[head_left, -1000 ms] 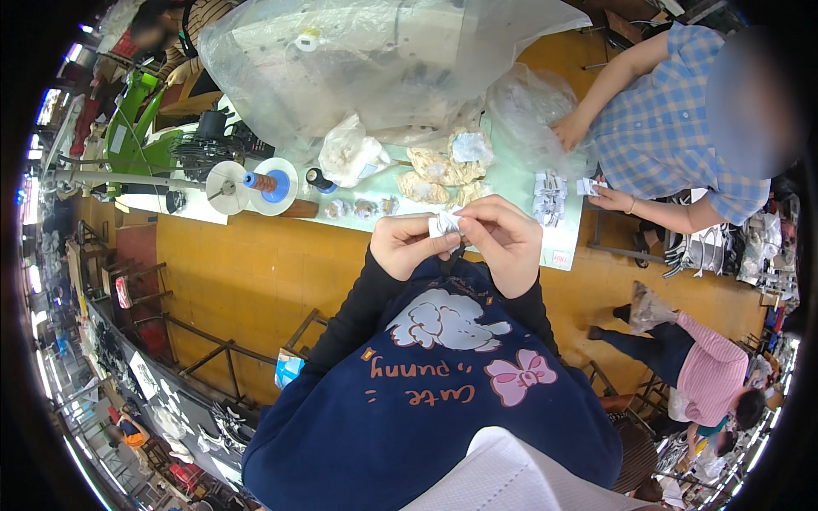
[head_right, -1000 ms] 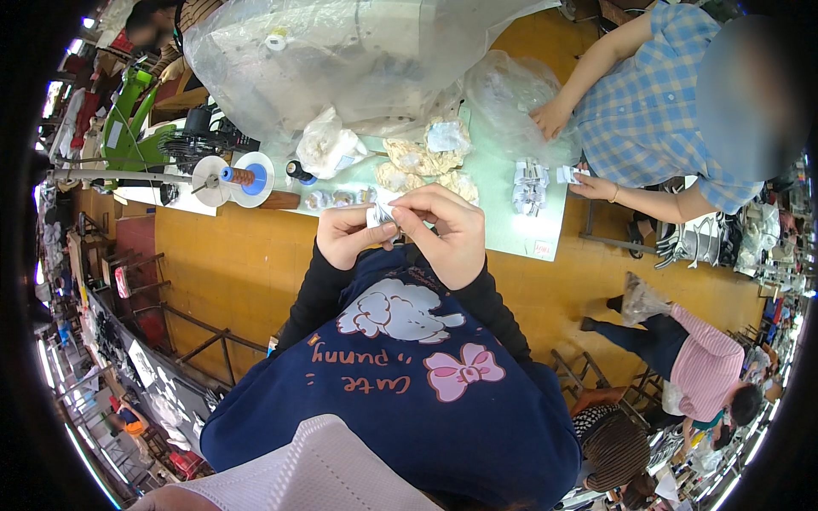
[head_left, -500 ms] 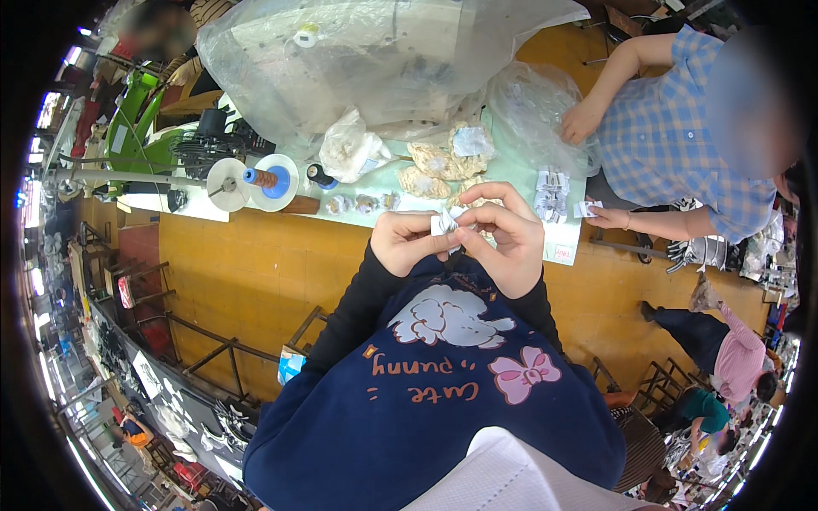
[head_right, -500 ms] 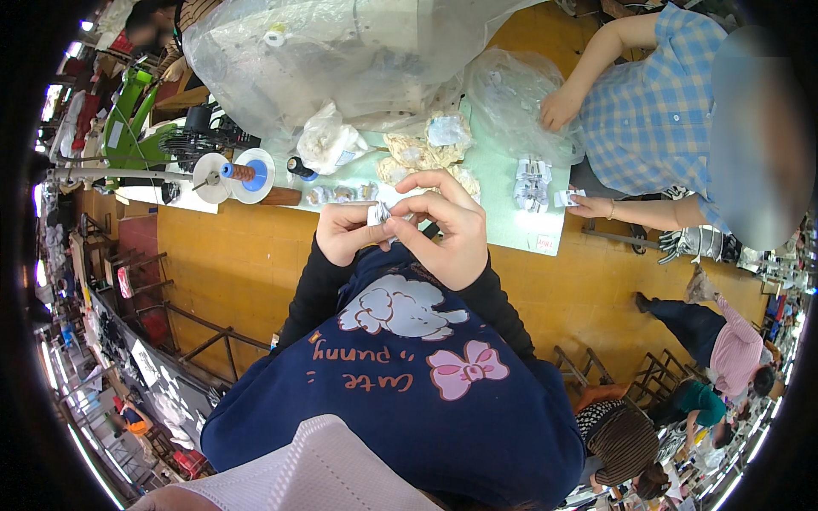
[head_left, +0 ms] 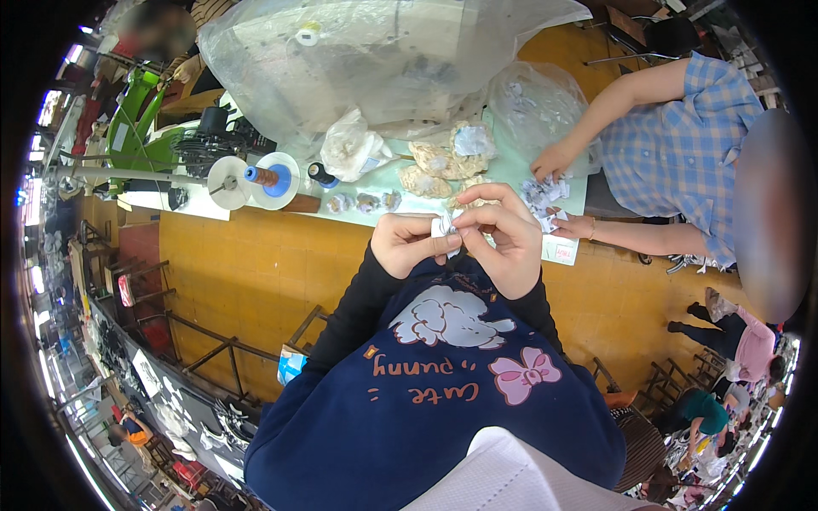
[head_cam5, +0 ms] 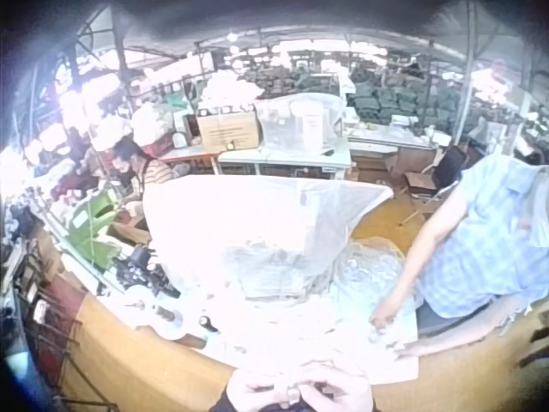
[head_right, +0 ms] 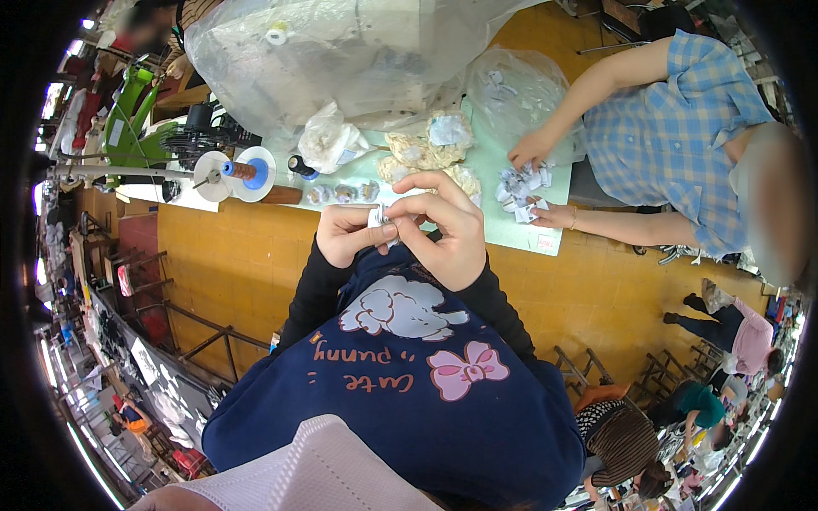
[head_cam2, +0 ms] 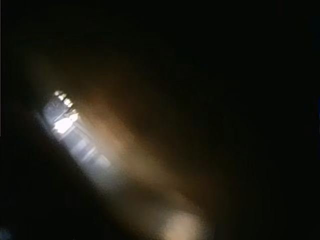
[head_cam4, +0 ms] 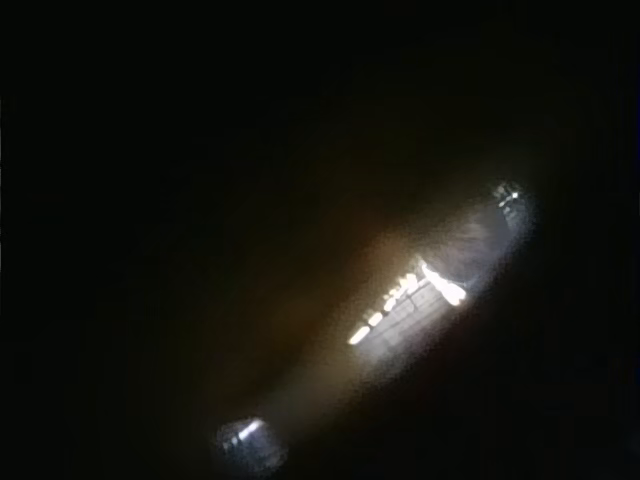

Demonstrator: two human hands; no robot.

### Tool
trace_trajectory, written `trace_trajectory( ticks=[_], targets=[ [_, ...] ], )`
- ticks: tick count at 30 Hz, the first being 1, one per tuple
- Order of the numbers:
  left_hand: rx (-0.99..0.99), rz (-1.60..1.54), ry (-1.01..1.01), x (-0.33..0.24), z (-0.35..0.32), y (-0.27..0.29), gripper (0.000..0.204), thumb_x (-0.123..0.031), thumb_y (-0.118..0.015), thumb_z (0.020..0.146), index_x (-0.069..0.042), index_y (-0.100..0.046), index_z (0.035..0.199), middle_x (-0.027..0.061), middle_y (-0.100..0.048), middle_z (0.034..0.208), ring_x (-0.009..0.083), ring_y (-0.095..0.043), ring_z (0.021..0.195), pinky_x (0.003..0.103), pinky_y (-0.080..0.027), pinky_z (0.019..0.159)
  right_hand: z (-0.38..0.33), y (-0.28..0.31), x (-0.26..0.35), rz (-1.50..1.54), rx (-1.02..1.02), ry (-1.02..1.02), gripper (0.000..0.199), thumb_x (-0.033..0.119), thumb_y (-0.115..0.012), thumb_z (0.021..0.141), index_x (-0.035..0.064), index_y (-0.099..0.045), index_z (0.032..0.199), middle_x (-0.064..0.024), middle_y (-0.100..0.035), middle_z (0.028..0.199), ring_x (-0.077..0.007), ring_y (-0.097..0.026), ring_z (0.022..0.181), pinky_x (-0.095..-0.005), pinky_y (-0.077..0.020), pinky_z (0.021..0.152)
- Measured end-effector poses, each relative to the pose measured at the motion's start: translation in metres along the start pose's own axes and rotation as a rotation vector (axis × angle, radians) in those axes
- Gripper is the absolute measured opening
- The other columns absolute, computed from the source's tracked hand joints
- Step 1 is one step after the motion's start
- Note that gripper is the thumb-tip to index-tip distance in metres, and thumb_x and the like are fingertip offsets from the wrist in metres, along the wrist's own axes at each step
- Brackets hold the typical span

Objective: The person repeatedly picks small white items from a table and wraps each one individually in a thin white material. The wrapped items are placed back on the table. Other people are visible working at nearby tables.

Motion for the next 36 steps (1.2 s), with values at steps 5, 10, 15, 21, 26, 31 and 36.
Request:
trace_trajectory(
  ticks=[5, 10, 15, 21, 26, 31, 36],
  targets=[
    [0.006, 0.005, 0.001, 0.000, -0.003, -0.001, 0.012, -0.006, -0.069, 0.085, 0.005, -0.071, 0.088, 0.0076, -0.068, 0.077, 0.0098, -0.060, 0.062, 0.022, -0.047, 0.056, -0.002, 0.000, 0.001, 0.011, -0.011, -0.013, 0.009, -0.005, -0.063, 0.079, 0.0001, -0.067, 0.086, -0.0107, -0.061, 0.104, -0.0139, -0.064, 0.078, -0.0235, -0.0509, 0.063],
    [0.005, 0.116, -0.048, -0.003, -0.004, -0.003, 0.011, -0.005, -0.068, 0.085, 0.007, -0.069, 0.085, 0.0087, -0.067, 0.076, 0.0103, -0.060, 0.062, 0.023, -0.047, 0.055, -0.004, 0.001, 0.002, 0.020, -0.010, -0.001, 0.007, -0.002, -0.066, 0.077, 0.0000, -0.065, 0.084, -0.0110, -0.061, 0.105, -0.0135, -0.063, 0.078, -0.0230, -0.0501, 0.062],
    [0.008, 0.168, -0.068, -0.002, -0.006, -0.003, 0.014, -0.006, -0.067, 0.086, 0.007, -0.069, 0.082, 0.0076, -0.066, 0.073, 0.0096, -0.059, 0.061, 0.022, -0.045, 0.055, -0.005, -0.001, 0.000, -0.010, -0.009, 0.002, 0.009, 0.002, -0.070, 0.076, 0.0011, -0.065, 0.082, -0.0112, -0.062, 0.105, -0.0138, -0.062, 0.077, -0.0231, -0.0493, 0.061],
    [0.004, 0.172, -0.094, -0.001, -0.008, -0.002, 0.011, -0.009, -0.069, 0.085, 0.002, -0.072, 0.085, 0.0047, -0.066, 0.068, 0.0077, -0.059, 0.059, 0.022, -0.045, 0.054, -0.008, -0.001, 0.000, -0.009, 0.080, -0.044, 0.009, -0.003, -0.067, 0.081, -0.0060, -0.060, 0.086, -0.0146, -0.054, 0.115, -0.0124, -0.058, 0.088, -0.0228, -0.0496, 0.071],
    [0.001, 0.183, -0.085, 0.000, -0.010, -0.004, 0.012, -0.010, -0.069, 0.086, 0.002, -0.072, 0.086, 0.0046, -0.066, 0.070, 0.0078, -0.058, 0.059, 0.022, -0.045, 0.053, -0.010, -0.002, 0.002, -0.033, 0.071, -0.030, 0.009, -0.005, -0.065, 0.080, -0.0035, -0.061, 0.088, -0.0133, -0.055, 0.114, -0.0116, -0.057, 0.087, -0.0218, -0.0476, 0.069],
    [0.002, 0.100, -0.070, 0.005, -0.013, -0.003, 0.014, -0.010, -0.069, 0.087, 0.003, -0.071, 0.089, 0.0044, -0.066, 0.071, 0.0070, -0.058, 0.058, 0.022, -0.045, 0.053, -0.011, -0.003, 0.005, -0.070, 0.101, -0.007, 0.011, -0.005, -0.065, 0.080, -0.0032, -0.062, 0.091, -0.0127, -0.055, 0.114, -0.0116, -0.057, 0.087, -0.0214, -0.0471, 0.069],
    [-0.020, 0.145, -0.060, 0.013, -0.016, 0.001, 0.015, -0.010, -0.069, 0.086, 0.004, -0.070, 0.093, 0.0037, -0.066, 0.074, 0.0057, -0.056, 0.060, 0.020, -0.045, 0.055, -0.014, -0.006, 0.003, -0.067, 0.102, -0.038, 0.011, -0.004, -0.065, 0.080, -0.0029, -0.062, 0.091, -0.0123, -0.056, 0.114, -0.0123, -0.057, 0.088, -0.0222, -0.0469, 0.071]
  ],
)
Point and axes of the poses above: each hand's wrist, its own z-axis towards the middle knuckle, its own y-axis out of the back of the hand, x = y × z, the point moved 4 cm from there along z, towards the middle knuckle
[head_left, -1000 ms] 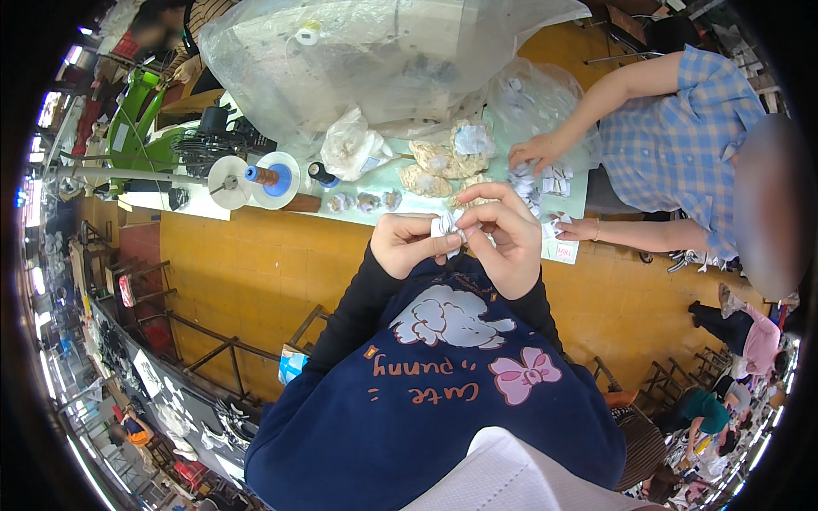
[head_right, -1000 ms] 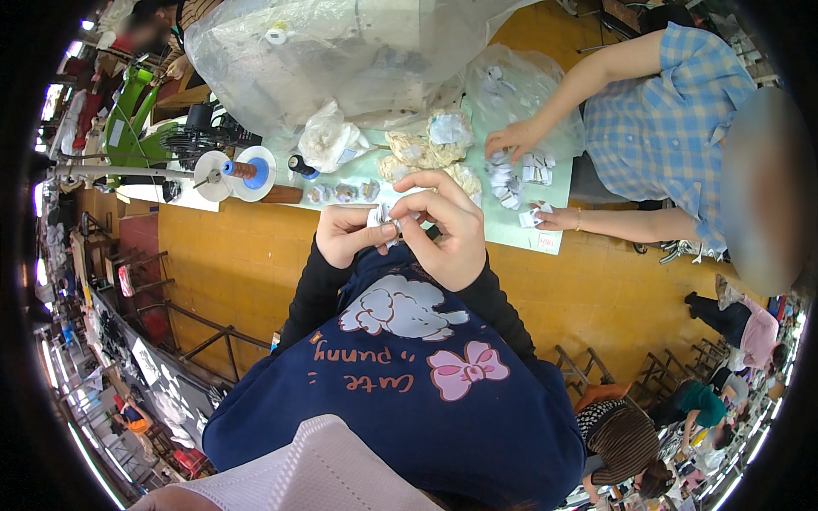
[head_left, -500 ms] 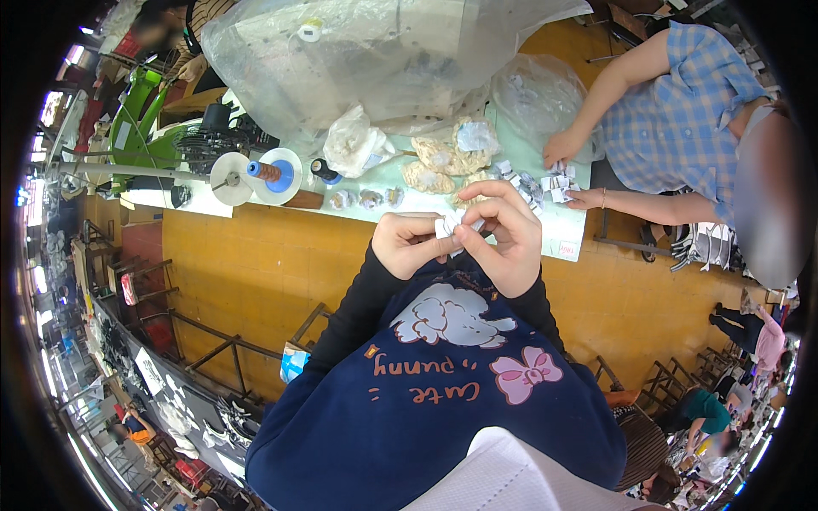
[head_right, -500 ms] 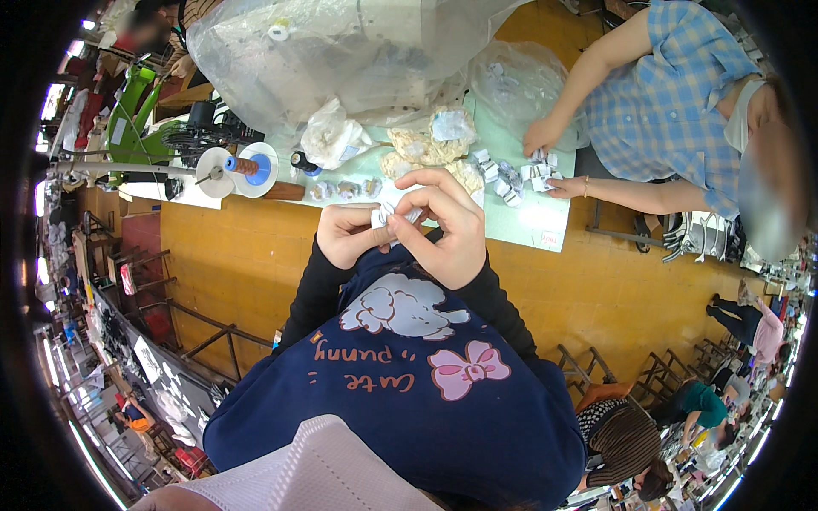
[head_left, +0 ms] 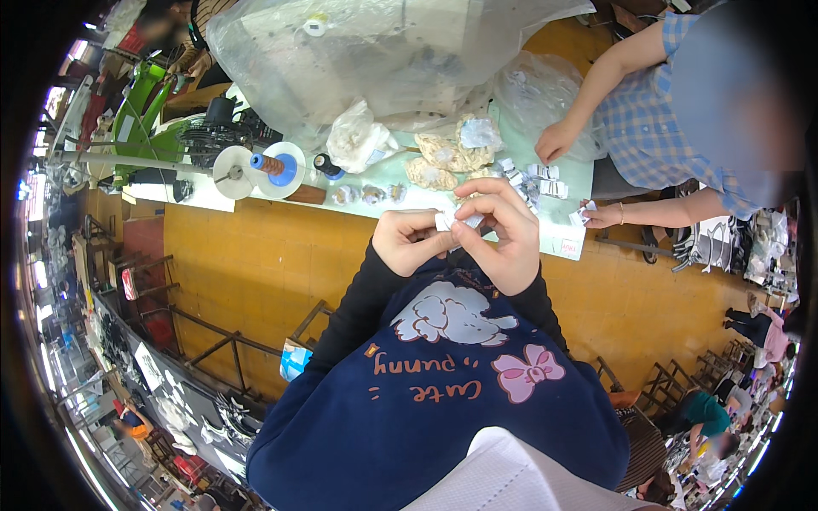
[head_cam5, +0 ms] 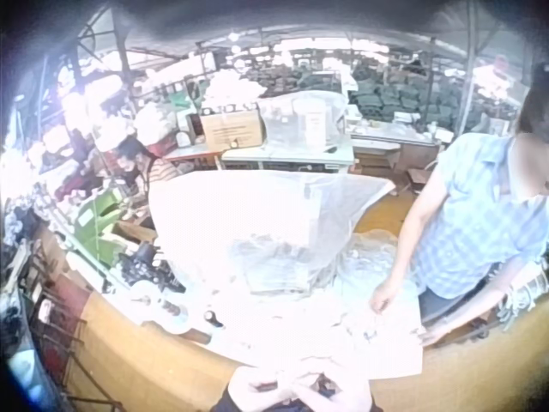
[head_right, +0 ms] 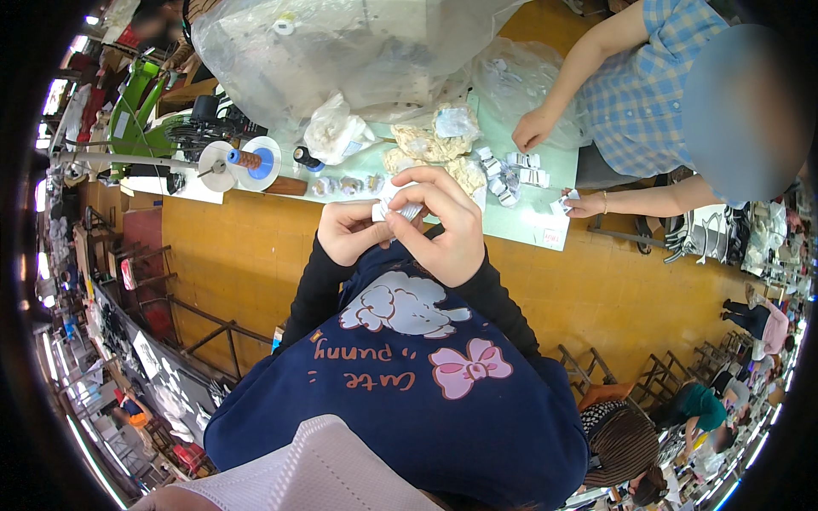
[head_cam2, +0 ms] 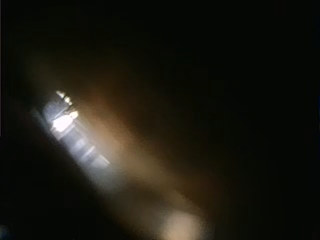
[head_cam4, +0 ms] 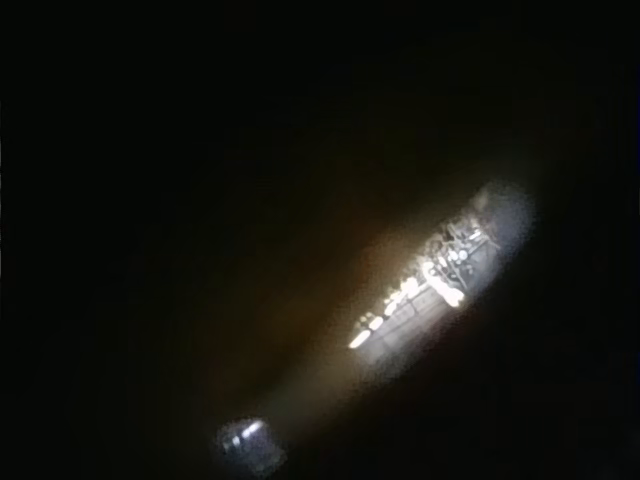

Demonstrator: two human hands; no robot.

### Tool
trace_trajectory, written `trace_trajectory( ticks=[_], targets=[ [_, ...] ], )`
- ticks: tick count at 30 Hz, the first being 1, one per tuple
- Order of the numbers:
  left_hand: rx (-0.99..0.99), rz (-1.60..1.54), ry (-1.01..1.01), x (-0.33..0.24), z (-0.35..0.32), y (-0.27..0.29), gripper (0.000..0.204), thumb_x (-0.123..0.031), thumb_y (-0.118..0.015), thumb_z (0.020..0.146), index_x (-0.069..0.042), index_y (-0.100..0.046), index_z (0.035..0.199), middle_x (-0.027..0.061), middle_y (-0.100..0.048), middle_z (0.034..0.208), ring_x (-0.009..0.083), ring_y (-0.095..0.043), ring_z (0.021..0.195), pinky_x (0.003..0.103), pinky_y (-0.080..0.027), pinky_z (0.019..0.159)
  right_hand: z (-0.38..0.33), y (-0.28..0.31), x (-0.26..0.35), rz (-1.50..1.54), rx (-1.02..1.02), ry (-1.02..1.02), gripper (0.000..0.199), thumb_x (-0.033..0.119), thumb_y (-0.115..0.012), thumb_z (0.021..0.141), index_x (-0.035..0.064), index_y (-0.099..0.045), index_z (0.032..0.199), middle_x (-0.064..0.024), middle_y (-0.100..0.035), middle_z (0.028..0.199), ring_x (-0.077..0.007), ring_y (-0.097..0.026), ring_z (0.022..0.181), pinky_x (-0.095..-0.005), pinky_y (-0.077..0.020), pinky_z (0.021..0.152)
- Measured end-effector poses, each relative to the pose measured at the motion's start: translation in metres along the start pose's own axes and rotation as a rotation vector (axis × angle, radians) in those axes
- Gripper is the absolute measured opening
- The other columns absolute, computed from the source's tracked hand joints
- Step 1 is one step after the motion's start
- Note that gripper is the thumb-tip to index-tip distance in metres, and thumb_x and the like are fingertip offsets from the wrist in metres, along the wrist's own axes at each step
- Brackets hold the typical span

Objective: The person repeatedly picks small white items from a table and wraps each one individually in a thin white material. The wrapped items are placed back on the table. Other people are visible working at nearby tables.

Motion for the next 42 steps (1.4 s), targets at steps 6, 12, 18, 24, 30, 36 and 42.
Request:
trace_trajectory(
  ticks=[6, 12, 18, 24, 30, 36, 42],
  targets=[
    [-0.144, 0.105, 0.009, 0.009, 0.002, 0.007, 0.016, -0.009, -0.067, 0.088, 0.005, -0.065, 0.096, 0.0011, -0.061, 0.076, 0.0047, -0.055, 0.065, 0.019, -0.043, 0.057, 0.001, 0.000, -0.006, -0.107, -0.056, 0.220, 0.014, -0.005, -0.066, 0.078, -0.0021, -0.064, 0.091, -0.0136, -0.056, 0.114, -0.0162, -0.060, 0.088, -0.0274, -0.0496, 0.074],
    [-0.040, 0.103, -0.072, 0.020, 0.001, 0.012, 0.015, -0.006, -0.061, 0.092, 0.006, -0.063, 0.101, 0.0027, -0.060, 0.084, 0.0053, -0.052, 0.074, 0.019, -0.044, 0.069, -0.002, -0.004, -0.019, -0.201, -0.119, 0.252, 0.017, -0.003, -0.072, 0.075, -0.0001, -0.069, 0.092, -0.0146, -0.059, 0.111, -0.0221, -0.067, 0.085, -0.0297, -0.0538, 0.072],
    [-0.136, -0.481, 0.082, 0.050, -0.003, 0.028, 0.021, 0.002, -0.065, 0.087, 0.006, -0.060, 0.107, 0.0090, -0.066, 0.093, 0.0125, -0.063, 0.081, 0.025, -0.052, 0.073, -0.007, -0.012, -0.028, -0.211, -0.089, 0.329, 0.022, -0.004, -0.075, 0.072, -0.0050, -0.068, 0.092, -0.0169, -0.059, 0.115, -0.0206, -0.067, 0.084, -0.0294, -0.0538, 0.073],
    [-0.200, -0.507, 0.079, 0.054, 0.001, 0.022, 0.020, -0.001, -0.067, 0.087, 0.005, -0.060, 0.105, 0.0088, -0.067, 0.093, 0.0139, -0.063, 0.082, 0.025, -0.052, 0.073, -0.015, -0.009, -0.036, -0.356, -0.182, 0.465, 0.023, -0.003, -0.074, 0.072, -0.0041, -0.068, 0.094, -0.0140, -0.062, 0.104, -0.0229, -0.066, 0.080, -0.0301, -0.0538, 0.069],
    [-0.214, -0.351, 0.106, 0.048, 0.006, 0.022, 0.023, -0.001, -0.069, 0.085, 0.008, -0.061, 0.106, 0.0122, -0.067, 0.093, 0.0138, -0.063, 0.077, 0.024, -0.051, 0.069, -0.020, -0.003, -0.041, -0.360, -0.268, 0.478, 0.022, -0.001, -0.075, 0.071, -0.0007, -0.069, 0.092, -0.0096, -0.061, 0.090, -0.0214, -0.064, 0.073, -0.0295, -0.0518, 0.062],
    [-0.162, -0.329, 0.101, 0.051, 0.009, 0.018, 0.025, 0.002, -0.067, 0.085, 0.011, -0.061, 0.108, 0.0125, -0.068, 0.090, 0.0147, -0.064, 0.077, 0.025, -0.051, 0.070, -0.025, 0.001, -0.048, -0.281, -0.299, 0.345, 0.016, -0.003, -0.072, 0.073, -0.0002, -0.066, 0.088, -0.0089, -0.060, 0.086, -0.0206, -0.062, 0.068, -0.0294, -0.0491, 0.058],
    [-0.157, -0.304, 0.052, 0.054, 0.014, 0.013, 0.024, 0.003, -0.057, 0.088, 0.009, -0.061, 0.112, 0.0108, -0.066, 0.093, 0.0144, -0.061, 0.078, 0.026, -0.049, 0.069, -0.024, 0.001, -0.047, -0.280, -0.277, 0.344, 0.013, -0.003, -0.068, 0.077, 0.0001, -0.064, 0.088, -0.0102, -0.058, 0.088, -0.0228, -0.060, 0.071, -0.0307, -0.0472, 0.060]
  ],
)
Point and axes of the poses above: each hand's wrist, its own z-axis towards the middle knuckle, its own y-axis out of the back of the hand, x = y × z, the point moved 4 cm from there along z, towards the middle knuckle
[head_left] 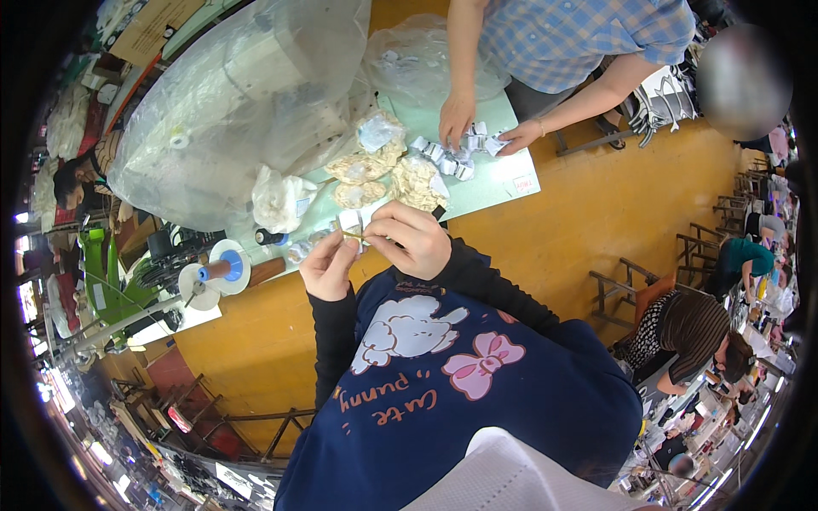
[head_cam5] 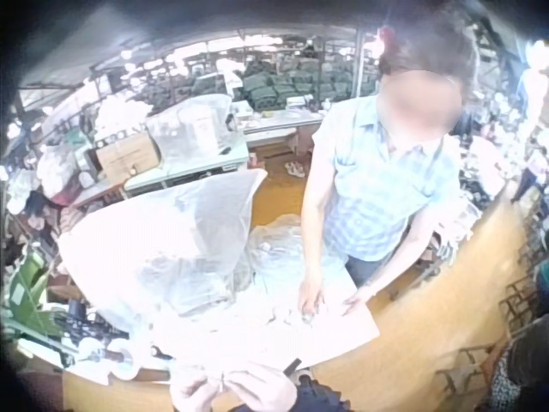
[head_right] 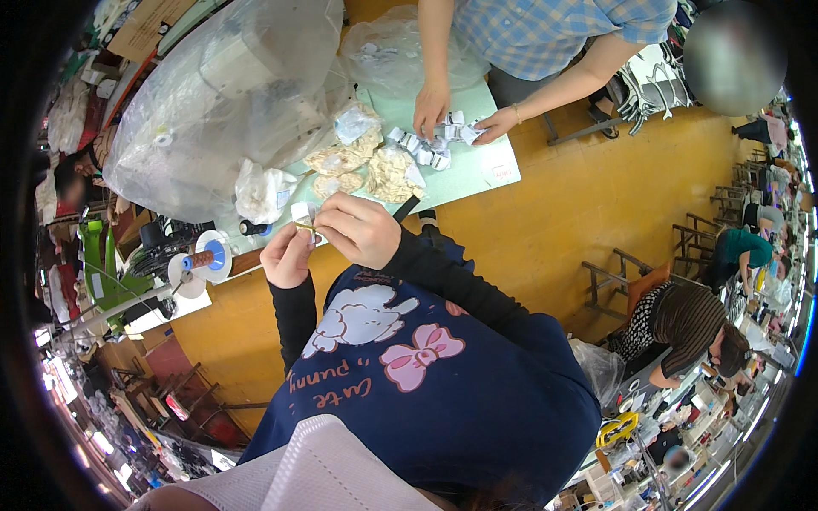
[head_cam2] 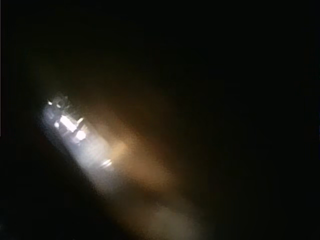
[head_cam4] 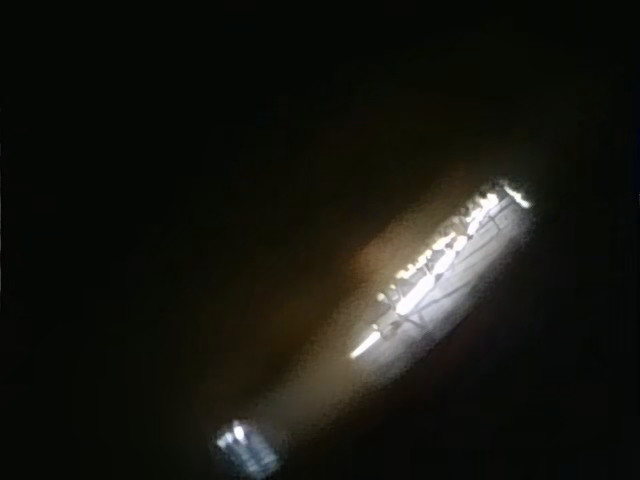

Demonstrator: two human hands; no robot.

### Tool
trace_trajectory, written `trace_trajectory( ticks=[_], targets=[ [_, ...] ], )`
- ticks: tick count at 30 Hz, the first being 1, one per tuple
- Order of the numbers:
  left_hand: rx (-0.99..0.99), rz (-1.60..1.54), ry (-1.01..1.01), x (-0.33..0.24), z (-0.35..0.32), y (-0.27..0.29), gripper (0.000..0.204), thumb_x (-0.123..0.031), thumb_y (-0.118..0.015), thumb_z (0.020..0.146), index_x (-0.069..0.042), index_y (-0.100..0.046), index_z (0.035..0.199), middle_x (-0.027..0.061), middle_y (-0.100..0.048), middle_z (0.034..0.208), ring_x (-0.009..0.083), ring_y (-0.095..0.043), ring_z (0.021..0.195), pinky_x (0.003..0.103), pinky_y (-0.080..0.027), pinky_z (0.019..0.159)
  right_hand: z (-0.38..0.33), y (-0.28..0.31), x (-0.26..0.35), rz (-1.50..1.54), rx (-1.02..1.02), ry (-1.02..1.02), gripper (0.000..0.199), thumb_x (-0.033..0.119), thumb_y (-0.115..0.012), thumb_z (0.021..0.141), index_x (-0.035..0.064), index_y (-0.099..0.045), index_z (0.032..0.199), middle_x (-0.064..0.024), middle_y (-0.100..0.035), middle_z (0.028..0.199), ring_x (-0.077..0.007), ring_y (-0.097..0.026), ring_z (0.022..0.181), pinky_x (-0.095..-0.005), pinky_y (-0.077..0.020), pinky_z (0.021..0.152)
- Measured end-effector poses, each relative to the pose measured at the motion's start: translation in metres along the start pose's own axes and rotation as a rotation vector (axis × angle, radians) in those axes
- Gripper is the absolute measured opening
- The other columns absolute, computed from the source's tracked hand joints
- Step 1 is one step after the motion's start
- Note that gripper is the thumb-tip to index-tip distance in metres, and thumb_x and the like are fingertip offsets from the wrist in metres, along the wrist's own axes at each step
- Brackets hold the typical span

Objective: The person repeatedly picks small white items from a table and wraps each one individually in a thin white material. The wrapped items are placed back on the table. Other people are visible working at nearby tables.

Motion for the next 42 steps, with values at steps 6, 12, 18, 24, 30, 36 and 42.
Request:
trace_trajectory(
  ticks=[6, 12, 18, 24, 30, 36, 42],
  targets=[
    [-0.170, -0.124, 0.149, 0.018, 0.001, 0.010, 0.025, 0.002, -0.061, 0.085, 0.010, -0.062, 0.108, 0.0062, -0.064, 0.083, 0.0096, -0.058, 0.067, 0.022, -0.048, 0.063, -0.006, -0.010, 0.013, 0.202, 0.355, -0.084, 0.011, 0.007, -0.063, 0.077, 0.0031, -0.054, 0.081, -0.0117, -0.048, 0.099, -0.0305, -0.046, 0.098, -0.0383, -0.0356, 0.088],
    [-0.324, -0.332, 0.215, 0.032, 0.012, 0.019, 0.018, -0.001, -0.061, 0.084, 0.008, -0.064, 0.098, 0.0053, -0.063, 0.078, 0.0109, -0.058, 0.066, 0.022, -0.050, 0.064, -0.013, -0.010, 0.006, 0.269, 0.370, -0.060, 0.016, 0.005, -0.063, 0.076, 0.0043, -0.049, 0.070, -0.0117, -0.051, 0.090, -0.0282, -0.051, 0.088, -0.0397, -0.0372, 0.088],
    [-0.311, -0.510, 0.234, 0.046, 0.020, 0.020, 0.028, 0.002, -0.061, 0.082, 0.013, -0.057, 0.107, 0.0108, -0.064, 0.080, 0.0146, -0.060, 0.066, 0.023, -0.050, 0.063, -0.039, -0.028, -0.042, 1.541, -0.073, -0.884, 0.014, 0.009, -0.054, 0.085, -0.0017, -0.052, 0.076, -0.0084, -0.055, 0.086, -0.0160, -0.046, 0.071, -0.0294, -0.0370, 0.068],
    [-0.203, -0.310, 0.194, 0.047, 0.018, 0.009, 0.028, 0.003, -0.061, 0.083, 0.013, -0.059, 0.109, 0.0111, -0.066, 0.083, 0.0134, -0.061, 0.067, 0.022, -0.050, 0.063, -0.036, -0.032, -0.040, 1.214, -0.105, -0.919, 0.016, 0.006, -0.053, 0.088, -0.0070, -0.059, 0.094, -0.0116, -0.049, 0.107, -0.0145, -0.049, 0.070, -0.0272, -0.0404, 0.065],
    [-0.092, 0.138, -0.042, 0.043, 0.018, -0.005, 0.027, 0.000, -0.062, 0.085, 0.009, -0.063, 0.110, 0.0123, -0.069, 0.093, 0.0129, -0.064, 0.073, 0.024, -0.053, 0.067, -0.017, -0.030, -0.002, 0.009, 0.142, -0.272, 0.014, -0.007, -0.059, 0.080, -0.0006, -0.065, 0.091, -0.0161, -0.042, 0.116, -0.0151, -0.055, 0.067, -0.0268, -0.0443, 0.063],
    [-0.135, -0.265, 0.273, 0.069, 0.039, 0.015, 0.017, 0.000, -0.061, 0.084, 0.010, -0.064, 0.098, 0.0137, -0.068, 0.088, 0.0107, -0.059, 0.067, 0.021, -0.049, 0.065, -0.033, -0.027, -0.002, 0.081, 0.148, -0.130, 0.010, -0.006, -0.062, 0.072, 0.0002, -0.062, 0.080, -0.0160, -0.047, 0.109, -0.0178, -0.055, 0.066, -0.0282, -0.0439, 0.061],
    [-0.242, -0.631, 0.481, 0.077, 0.043, 0.026, 0.016, -0.001, -0.064, 0.083, 0.009, -0.060, 0.095, 0.0143, -0.066, 0.084, 0.0107, -0.057, 0.064, 0.017, -0.045, 0.056, -0.065, -0.036, -0.063, 1.974, -0.360, -1.005, 0.021, -0.003, -0.048, 0.084, 0.0019, -0.063, 0.099, -0.0131, -0.051, 0.116, -0.0187, -0.056, 0.089, -0.0290, -0.0433, 0.073]
  ],
)
Point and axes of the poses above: each hand's wrist, its own z-axis towards the middle knuckle, its own y-axis out of the back of the hand, x = y × z, the point moved 4 cm from there along z, towards the middle knuckle
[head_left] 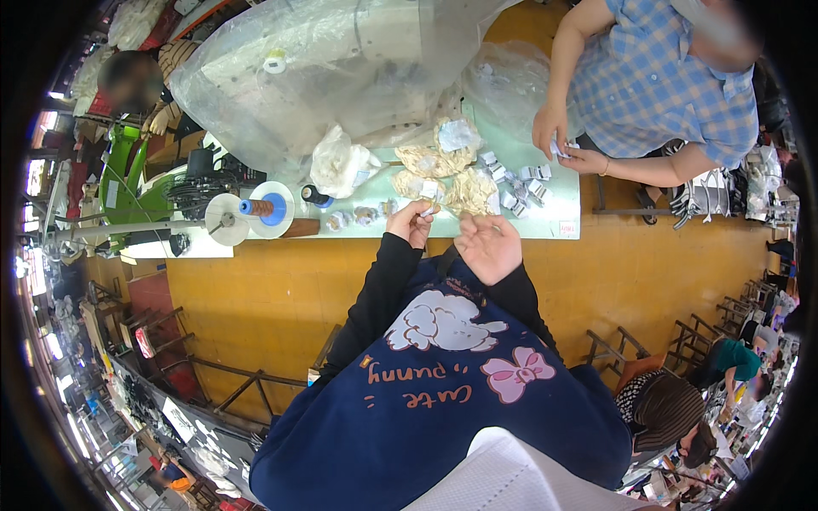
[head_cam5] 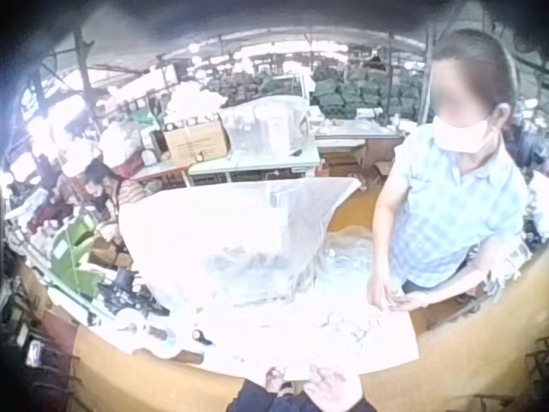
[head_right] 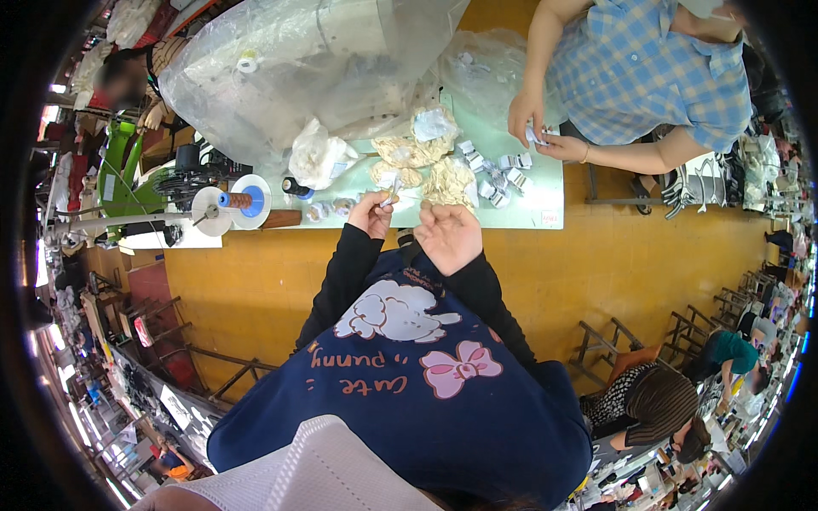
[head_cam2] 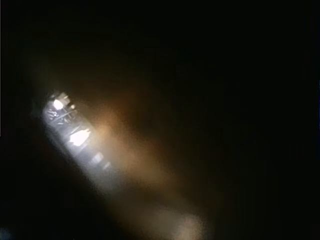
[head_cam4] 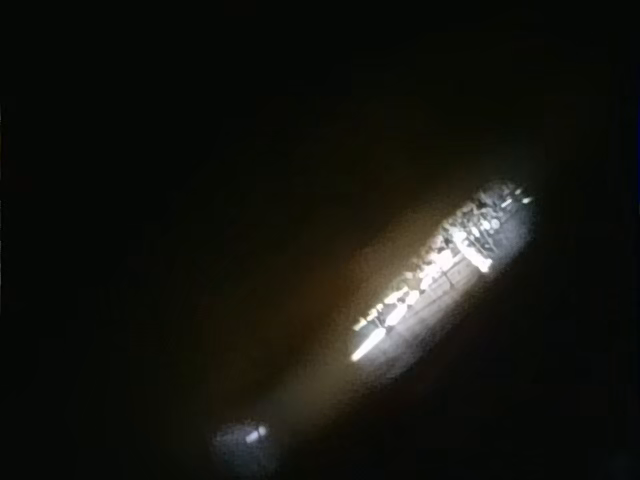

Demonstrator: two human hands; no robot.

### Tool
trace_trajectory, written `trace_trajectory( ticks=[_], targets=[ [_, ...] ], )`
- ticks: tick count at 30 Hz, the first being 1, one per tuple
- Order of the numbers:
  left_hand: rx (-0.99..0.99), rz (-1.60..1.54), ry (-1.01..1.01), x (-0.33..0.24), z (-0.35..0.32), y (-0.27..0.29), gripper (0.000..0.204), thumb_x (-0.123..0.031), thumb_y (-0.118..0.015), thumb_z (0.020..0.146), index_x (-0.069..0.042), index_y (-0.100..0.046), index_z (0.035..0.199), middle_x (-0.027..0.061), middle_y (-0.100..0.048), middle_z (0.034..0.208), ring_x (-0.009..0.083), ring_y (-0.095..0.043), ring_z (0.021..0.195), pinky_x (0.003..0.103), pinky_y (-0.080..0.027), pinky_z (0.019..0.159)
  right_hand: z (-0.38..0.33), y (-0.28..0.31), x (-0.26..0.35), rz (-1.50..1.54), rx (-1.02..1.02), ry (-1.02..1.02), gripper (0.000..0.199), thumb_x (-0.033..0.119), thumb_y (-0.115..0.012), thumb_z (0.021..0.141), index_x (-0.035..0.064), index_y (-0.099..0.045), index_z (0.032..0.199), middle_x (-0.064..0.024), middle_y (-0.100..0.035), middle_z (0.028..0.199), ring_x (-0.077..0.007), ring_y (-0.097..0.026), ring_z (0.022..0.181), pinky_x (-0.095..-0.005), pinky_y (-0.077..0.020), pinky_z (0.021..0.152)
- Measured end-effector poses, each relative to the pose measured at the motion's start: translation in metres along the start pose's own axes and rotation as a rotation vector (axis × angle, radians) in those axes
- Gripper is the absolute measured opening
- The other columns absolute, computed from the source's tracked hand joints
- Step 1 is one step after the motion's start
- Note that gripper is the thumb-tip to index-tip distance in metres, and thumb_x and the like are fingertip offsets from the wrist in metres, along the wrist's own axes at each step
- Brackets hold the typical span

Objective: The person repeatedly picks small white items from a table and wraps each one individually in a thin white material. The wrapped items are placed back on the table. Other people are visible working at nearby tables.

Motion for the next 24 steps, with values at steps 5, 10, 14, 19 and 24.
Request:
trace_trajectory(
  ticks=[5, 10, 14, 19, 24],
  targets=[
    [0.091, 0.115, -0.137, 0.002, -0.010, -0.013, 0.009, 0.000, -0.060, 0.085, 0.008, -0.057, 0.089, 0.0123, -0.064, 0.085, 0.0108, -0.055, 0.064, 0.018, -0.046, 0.058, 0.006, 0.024, 0.002, -0.026, -0.166, -0.039, 0.041, -0.001, -0.048, 0.093, 0.0010, -0.046, 0.133, -0.0121, -0.054, 0.116, -0.0111, -0.056, 0.086, -0.0191, -0.0435, 0.061],
    [0.186, 0.266, -0.152, 0.004, -0.017, -0.015, 0.022, 0.000, -0.062, 0.083, 0.010, -0.063, 0.102, 0.0096, -0.067, 0.085, 0.0079, -0.053, 0.062, 0.022, -0.045, 0.060, 0.005, 0.015, 0.006, -0.566, -0.274, 0.006, 0.041, 0.007, -0.055, 0.096, -0.0012, -0.045, 0.135, -0.0075, -0.059, 0.111, -0.0009, -0.060, 0.081, -0.0096, -0.0375, 0.043],
    [0.216, 0.772, -0.210, -0.006, -0.025, -0.010, 0.019, -0.001, -0.065, 0.082, 0.005, -0.069, 0.099, 0.0045, -0.067, 0.081, 0.0048, -0.055, 0.064, 0.020, -0.044, 0.058, 0.003, 0.002, -0.004, -0.815, -0.351, -0.139, 0.038, 0.010, -0.063, 0.092, -0.0030, -0.055, 0.126, -0.0053, -0.058, 0.116, -0.0054, -0.065, 0.080, -0.0122, -0.0405, 0.042],
    [0.257, 0.870, -0.289, -0.009, -0.036, -0.007, 0.019, -0.002, -0.065, 0.084, 0.006, -0.068, 0.100, 0.0052, -0.068, 0.080, 0.0062, -0.059, 0.065, 0.020, -0.046, 0.057, -0.002, -0.027, -0.014, -1.336, -0.181, 0.172, 0.031, 0.005, -0.067, 0.087, -0.0077, -0.060, 0.115, -0.0085, -0.043, 0.129, -0.0158, -0.068, 0.077, -0.0195, -0.0542, 0.048],
    [0.255, 1.003, -0.425, -0.012, -0.040, -0.011, 0.017, -0.005, -0.067, 0.082, 0.005, -0.069, 0.095, 0.0061, -0.069, 0.079, 0.0049, -0.058, 0.061, 0.020, -0.046, 0.055, 0.000, -0.035, -0.018, -1.484, -0.205, 0.281, 0.019, -0.001, -0.063, 0.087, -0.0099, -0.063, 0.104, -0.0090, -0.041, 0.122, -0.0168, -0.067, 0.074, -0.0233, -0.0577, 0.051]
  ],
)
Point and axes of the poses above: each hand's wrist, its own z-axis towards the middle knuckle, its own y-axis out of the back of the hand, x = y × z, the point moved 4 cm from there along z, towards the middle knuckle
